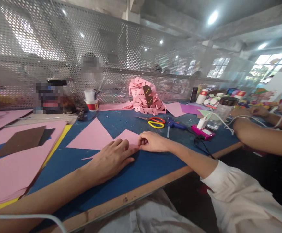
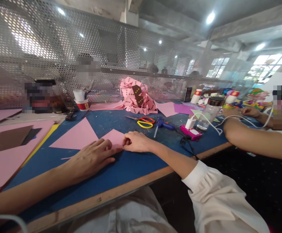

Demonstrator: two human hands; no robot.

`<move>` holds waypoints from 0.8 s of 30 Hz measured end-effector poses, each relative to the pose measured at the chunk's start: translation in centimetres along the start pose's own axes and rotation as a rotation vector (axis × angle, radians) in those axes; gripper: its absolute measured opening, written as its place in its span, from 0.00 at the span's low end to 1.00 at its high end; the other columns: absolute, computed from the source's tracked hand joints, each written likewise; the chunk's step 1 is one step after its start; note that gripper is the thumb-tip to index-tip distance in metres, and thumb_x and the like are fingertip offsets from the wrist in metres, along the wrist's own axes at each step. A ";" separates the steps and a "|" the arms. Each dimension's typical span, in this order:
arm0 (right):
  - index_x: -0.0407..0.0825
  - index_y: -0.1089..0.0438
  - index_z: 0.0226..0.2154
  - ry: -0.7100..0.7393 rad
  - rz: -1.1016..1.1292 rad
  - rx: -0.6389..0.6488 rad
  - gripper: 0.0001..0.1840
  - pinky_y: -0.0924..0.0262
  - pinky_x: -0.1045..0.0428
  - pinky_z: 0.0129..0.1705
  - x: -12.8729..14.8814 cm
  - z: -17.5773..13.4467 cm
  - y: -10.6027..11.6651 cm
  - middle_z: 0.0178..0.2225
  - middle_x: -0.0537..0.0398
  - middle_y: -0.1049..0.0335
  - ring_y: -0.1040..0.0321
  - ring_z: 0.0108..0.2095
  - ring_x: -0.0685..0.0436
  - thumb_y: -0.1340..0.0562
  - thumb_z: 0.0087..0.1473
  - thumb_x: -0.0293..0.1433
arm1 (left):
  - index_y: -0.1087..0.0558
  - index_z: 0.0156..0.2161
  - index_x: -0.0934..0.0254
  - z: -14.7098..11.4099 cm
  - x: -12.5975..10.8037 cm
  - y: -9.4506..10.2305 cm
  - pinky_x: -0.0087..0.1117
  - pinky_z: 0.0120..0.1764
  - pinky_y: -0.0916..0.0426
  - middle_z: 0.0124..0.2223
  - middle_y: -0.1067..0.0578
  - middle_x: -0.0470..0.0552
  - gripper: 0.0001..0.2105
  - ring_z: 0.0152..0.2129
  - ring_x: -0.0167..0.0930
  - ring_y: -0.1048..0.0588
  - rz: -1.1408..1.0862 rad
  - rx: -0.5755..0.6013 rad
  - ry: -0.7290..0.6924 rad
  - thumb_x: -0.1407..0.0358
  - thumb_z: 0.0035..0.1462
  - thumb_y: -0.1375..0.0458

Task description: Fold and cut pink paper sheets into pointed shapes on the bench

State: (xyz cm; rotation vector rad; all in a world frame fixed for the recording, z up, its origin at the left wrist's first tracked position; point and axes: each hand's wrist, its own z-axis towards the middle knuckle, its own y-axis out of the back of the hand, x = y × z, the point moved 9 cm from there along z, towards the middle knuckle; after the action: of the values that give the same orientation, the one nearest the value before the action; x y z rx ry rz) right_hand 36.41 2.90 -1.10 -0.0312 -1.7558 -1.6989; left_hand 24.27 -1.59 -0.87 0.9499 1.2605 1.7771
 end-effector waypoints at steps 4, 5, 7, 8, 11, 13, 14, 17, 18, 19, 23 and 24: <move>0.48 0.26 0.33 0.019 -0.017 -0.017 0.07 0.41 0.55 0.36 0.1 0.0 0.1 0.35 0.54 0.27 0.31 0.34 0.48 0.37 0.49 0.25 | 0.34 0.60 0.54 -0.1 0.0 0.0 0.39 0.42 0.35 0.44 0.32 0.53 0.17 0.39 0.37 0.33 0.002 0.016 -0.001 0.57 0.70 0.52; 0.48 0.26 0.33 0.026 -0.019 -0.016 0.07 0.41 0.55 0.36 0.1 -0.1 0.1 0.35 0.54 0.27 0.32 0.34 0.48 0.37 0.49 0.25 | 0.34 0.61 0.54 -0.1 0.0 0.0 0.39 0.42 0.35 0.44 0.32 0.53 0.18 0.39 0.37 0.33 0.001 0.017 -0.001 0.57 0.70 0.53; 0.48 0.26 0.33 0.029 -0.025 -0.008 0.07 0.42 0.55 0.36 0.0 -0.2 0.2 0.35 0.54 0.27 0.32 0.34 0.48 0.37 0.48 0.25 | 0.34 0.61 0.54 -0.1 0.0 0.0 0.39 0.42 0.34 0.44 0.32 0.53 0.18 0.39 0.37 0.33 -0.003 0.017 -0.003 0.57 0.71 0.53; 0.48 0.26 0.33 0.025 -0.028 -0.006 0.07 0.42 0.55 0.35 -0.1 -0.3 0.2 0.35 0.54 0.27 0.32 0.33 0.49 0.38 0.48 0.25 | 0.34 0.60 0.54 -0.1 0.0 0.0 0.39 0.42 0.34 0.44 0.32 0.53 0.17 0.39 0.37 0.33 -0.005 0.016 -0.004 0.57 0.71 0.53; 0.48 0.26 0.32 0.020 -0.029 -0.007 0.08 0.43 0.55 0.34 -0.5 -0.5 0.3 0.34 0.55 0.28 0.33 0.32 0.49 0.39 0.47 0.24 | 0.33 0.59 0.55 -0.1 0.1 -0.1 0.39 0.42 0.34 0.44 0.32 0.53 0.17 0.39 0.37 0.33 -0.007 0.018 -0.001 0.57 0.71 0.53; 0.48 0.26 0.31 0.034 -0.021 -0.013 0.08 0.44 0.55 0.33 -0.7 -0.6 0.4 0.33 0.55 0.28 0.34 0.31 0.50 0.39 0.47 0.24 | 0.33 0.59 0.54 -0.1 0.1 -0.2 0.39 0.41 0.34 0.44 0.32 0.53 0.17 0.39 0.37 0.33 -0.003 0.020 0.001 0.56 0.71 0.54; 0.48 0.26 0.31 0.041 -0.018 -0.016 0.08 0.44 0.55 0.33 -0.8 -0.6 0.4 0.33 0.55 0.28 0.34 0.31 0.50 0.40 0.47 0.24 | 0.33 0.59 0.54 -0.1 0.1 -0.2 0.39 0.41 0.34 0.44 0.32 0.53 0.17 0.39 0.38 0.33 -0.001 0.020 0.002 0.56 0.71 0.54; 0.48 0.26 0.32 0.044 -0.013 -0.018 0.08 0.45 0.56 0.32 -1.1 -0.7 0.4 0.33 0.56 0.28 0.35 0.31 0.50 0.39 0.47 0.24 | 0.33 0.59 0.54 -0.1 0.2 -0.3 0.39 0.41 0.34 0.44 0.32 0.53 0.17 0.39 0.38 0.33 -0.008 0.017 0.000 0.56 0.71 0.54; 0.48 0.26 0.32 0.039 -0.012 -0.016 0.08 0.45 0.56 0.32 -1.2 -0.7 0.4 0.33 0.56 0.28 0.35 0.31 0.50 0.39 0.47 0.24 | 0.33 0.59 0.54 -0.1 0.2 -0.3 0.39 0.42 0.34 0.44 0.32 0.53 0.17 0.39 0.37 0.33 -0.014 0.015 -0.001 0.56 0.70 0.54; 0.48 0.26 0.32 0.034 -0.011 -0.014 0.08 0.45 0.56 0.33 -1.3 -0.8 0.4 0.33 0.56 0.28 0.35 0.31 0.50 0.39 0.47 0.23 | 0.33 0.59 0.53 -0.1 0.2 -0.3 0.39 0.42 0.34 0.44 0.32 0.53 0.17 0.39 0.37 0.33 -0.021 0.013 -0.002 0.56 0.71 0.54; 0.47 0.26 0.32 0.008 -0.007 -0.026 0.08 0.44 0.55 0.34 -1.8 -1.3 0.8 0.33 0.55 0.28 0.34 0.31 0.50 0.39 0.47 0.23 | 0.35 0.62 0.52 -0.1 0.3 -0.3 0.39 0.43 0.34 0.44 0.32 0.53 0.18 0.39 0.38 0.32 -0.032 0.009 -0.002 0.57 0.71 0.54; 0.47 0.26 0.32 0.002 -0.005 -0.028 0.08 0.44 0.55 0.35 -1.9 -1.5 0.9 0.33 0.55 0.28 0.34 0.32 0.50 0.39 0.47 0.23 | 0.36 0.63 0.52 -0.1 0.3 -0.2 0.39 0.43 0.34 0.45 0.32 0.53 0.19 0.39 0.38 0.33 -0.032 0.008 -0.002 0.57 0.71 0.54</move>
State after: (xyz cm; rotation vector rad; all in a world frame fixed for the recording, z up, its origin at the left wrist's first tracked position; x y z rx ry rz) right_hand 38.93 2.55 -1.29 -0.0374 -1.7322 -1.7266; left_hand 24.09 -1.33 -1.09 0.9313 1.2757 1.7467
